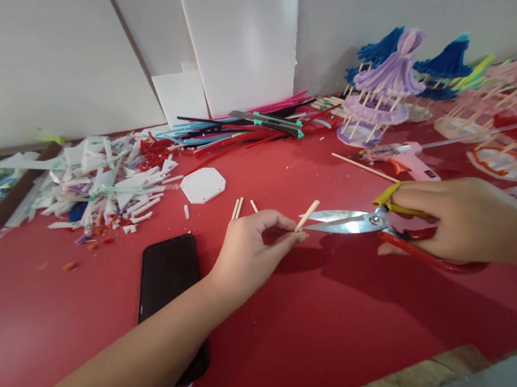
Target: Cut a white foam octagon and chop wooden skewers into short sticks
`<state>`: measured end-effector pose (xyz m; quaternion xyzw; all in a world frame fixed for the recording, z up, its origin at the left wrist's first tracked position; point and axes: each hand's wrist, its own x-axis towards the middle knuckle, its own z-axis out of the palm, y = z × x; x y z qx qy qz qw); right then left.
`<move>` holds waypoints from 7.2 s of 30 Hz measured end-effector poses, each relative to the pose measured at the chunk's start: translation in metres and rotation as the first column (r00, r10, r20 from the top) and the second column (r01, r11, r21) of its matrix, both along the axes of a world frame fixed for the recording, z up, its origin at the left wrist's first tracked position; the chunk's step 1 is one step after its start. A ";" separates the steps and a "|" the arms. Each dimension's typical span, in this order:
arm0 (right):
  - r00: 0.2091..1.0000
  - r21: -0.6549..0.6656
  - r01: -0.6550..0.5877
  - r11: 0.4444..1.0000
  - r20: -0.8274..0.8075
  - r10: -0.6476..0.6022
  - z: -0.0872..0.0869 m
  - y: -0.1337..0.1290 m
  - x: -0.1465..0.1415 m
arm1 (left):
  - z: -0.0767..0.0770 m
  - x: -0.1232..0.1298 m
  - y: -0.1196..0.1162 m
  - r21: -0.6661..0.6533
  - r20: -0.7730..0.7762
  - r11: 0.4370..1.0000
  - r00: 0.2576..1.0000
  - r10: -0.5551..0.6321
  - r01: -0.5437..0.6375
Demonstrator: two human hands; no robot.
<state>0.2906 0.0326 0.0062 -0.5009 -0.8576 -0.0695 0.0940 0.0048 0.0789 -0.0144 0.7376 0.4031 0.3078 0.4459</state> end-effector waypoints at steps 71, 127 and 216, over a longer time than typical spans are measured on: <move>0.993 0.236 -0.009 0.972 0.113 -0.018 -0.004 -0.001 -0.026 | 0.000 0.001 0.006 -0.104 0.002 0.994 1.000 -0.024 0.024; 0.953 -0.094 0.083 0.992 -0.284 -0.106 -0.020 0.024 -0.044 | 0.000 -0.003 0.005 -0.055 0.177 0.986 0.970 0.167 -0.160; 0.977 -0.078 0.040 0.996 -0.204 -0.055 -0.022 0.008 -0.070 | 0.006 -0.007 -0.001 -0.025 0.127 0.993 0.985 -0.113 0.117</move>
